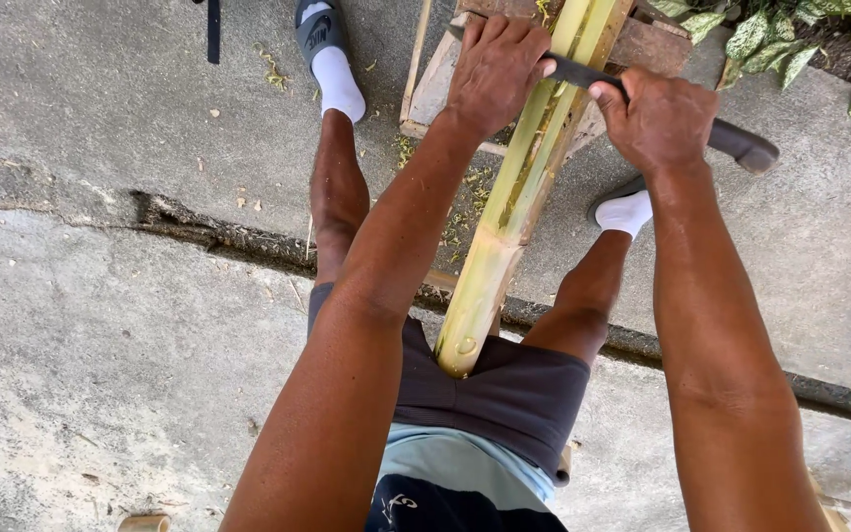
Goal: The recorder uses a drawknife to scrape and shave the outer layer of a bamboo pole positioned between their legs.
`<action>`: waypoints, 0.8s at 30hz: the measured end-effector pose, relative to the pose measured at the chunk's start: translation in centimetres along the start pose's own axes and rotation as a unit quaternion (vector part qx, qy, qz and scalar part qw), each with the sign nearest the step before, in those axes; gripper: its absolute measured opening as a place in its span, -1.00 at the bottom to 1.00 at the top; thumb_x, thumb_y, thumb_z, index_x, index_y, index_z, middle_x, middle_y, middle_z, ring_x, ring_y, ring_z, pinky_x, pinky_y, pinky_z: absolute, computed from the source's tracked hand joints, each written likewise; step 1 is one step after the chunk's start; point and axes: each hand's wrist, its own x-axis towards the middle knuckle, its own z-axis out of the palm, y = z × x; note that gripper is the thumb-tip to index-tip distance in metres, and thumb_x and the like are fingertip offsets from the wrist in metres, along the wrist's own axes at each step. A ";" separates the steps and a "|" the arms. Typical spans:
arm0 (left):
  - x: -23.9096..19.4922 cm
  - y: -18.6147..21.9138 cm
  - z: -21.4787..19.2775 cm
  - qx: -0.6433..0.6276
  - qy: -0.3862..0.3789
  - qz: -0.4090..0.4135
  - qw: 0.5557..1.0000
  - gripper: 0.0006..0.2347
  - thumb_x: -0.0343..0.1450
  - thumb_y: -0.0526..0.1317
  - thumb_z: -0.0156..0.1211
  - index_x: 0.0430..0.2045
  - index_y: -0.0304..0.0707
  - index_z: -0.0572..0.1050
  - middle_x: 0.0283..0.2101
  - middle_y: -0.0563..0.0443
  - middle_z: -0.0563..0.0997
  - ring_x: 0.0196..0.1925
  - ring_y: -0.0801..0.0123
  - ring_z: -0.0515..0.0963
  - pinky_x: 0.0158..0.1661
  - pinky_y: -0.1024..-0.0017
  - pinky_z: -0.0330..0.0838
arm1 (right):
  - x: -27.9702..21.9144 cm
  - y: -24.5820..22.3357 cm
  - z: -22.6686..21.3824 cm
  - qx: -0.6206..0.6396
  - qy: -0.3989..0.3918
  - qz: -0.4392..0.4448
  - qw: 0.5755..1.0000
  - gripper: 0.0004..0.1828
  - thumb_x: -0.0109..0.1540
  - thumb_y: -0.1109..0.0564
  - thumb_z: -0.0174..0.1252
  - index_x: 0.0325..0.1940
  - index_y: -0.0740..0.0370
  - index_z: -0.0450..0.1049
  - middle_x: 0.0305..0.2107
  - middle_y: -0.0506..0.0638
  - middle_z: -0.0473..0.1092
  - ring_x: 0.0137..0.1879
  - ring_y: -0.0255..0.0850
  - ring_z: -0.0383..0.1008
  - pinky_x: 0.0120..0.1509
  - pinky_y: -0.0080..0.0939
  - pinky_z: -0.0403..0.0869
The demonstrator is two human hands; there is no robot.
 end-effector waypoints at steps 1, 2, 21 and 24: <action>-0.3 0.0 0.0 -0.002 -0.002 0.001 1.000 -0.82 0.47 -0.05 0.20 -0.25 -0.12 0.52 -0.16 -0.02 0.59 0.02 0.13 0.47 0.09 0.04 0.19 | -0.3 -0.2 0.0 0.005 0.001 0.000 1.000 -0.39 0.49 -0.45 -0.08 -0.30 0.03 0.47 -0.64 -0.08 0.30 -0.50 -0.12 0.31 -0.15 0.06 0.26; -0.8 0.0 0.1 -0.004 -0.004 -0.001 1.000 -0.83 0.47 -0.06 0.19 -0.26 -0.12 0.52 -0.16 -0.02 0.58 0.02 0.13 0.47 0.10 0.05 0.19 | -0.6 -0.5 0.0 0.010 0.000 -0.002 1.000 -0.40 0.48 -0.45 -0.08 -0.30 0.02 0.47 -0.65 -0.08 0.30 -0.50 -0.13 0.31 -0.15 0.06 0.26; -12.0 3.4 -4.3 -0.029 -0.055 -0.037 0.997 -0.85 0.46 -0.10 0.22 -0.23 -0.12 0.52 -0.23 -0.02 0.56 -0.04 0.12 0.46 0.06 0.09 0.20 | -10.2 -7.5 0.1 0.040 -0.024 0.003 0.999 -0.41 0.43 -0.42 -0.02 -0.36 0.06 0.46 -0.65 -0.04 0.41 -0.54 -0.10 0.43 -0.30 0.02 0.37; -14.3 3.7 -4.6 -0.028 -0.064 -0.042 0.997 -0.87 0.45 -0.13 0.23 -0.24 -0.11 0.52 -0.23 -0.02 0.56 -0.05 0.13 0.47 0.08 0.10 0.21 | -12.0 -8.7 0.6 0.049 -0.016 -0.002 0.999 -0.43 0.42 -0.40 0.00 -0.35 0.07 0.46 -0.64 -0.01 0.42 -0.53 -0.06 0.45 -0.34 0.04 0.39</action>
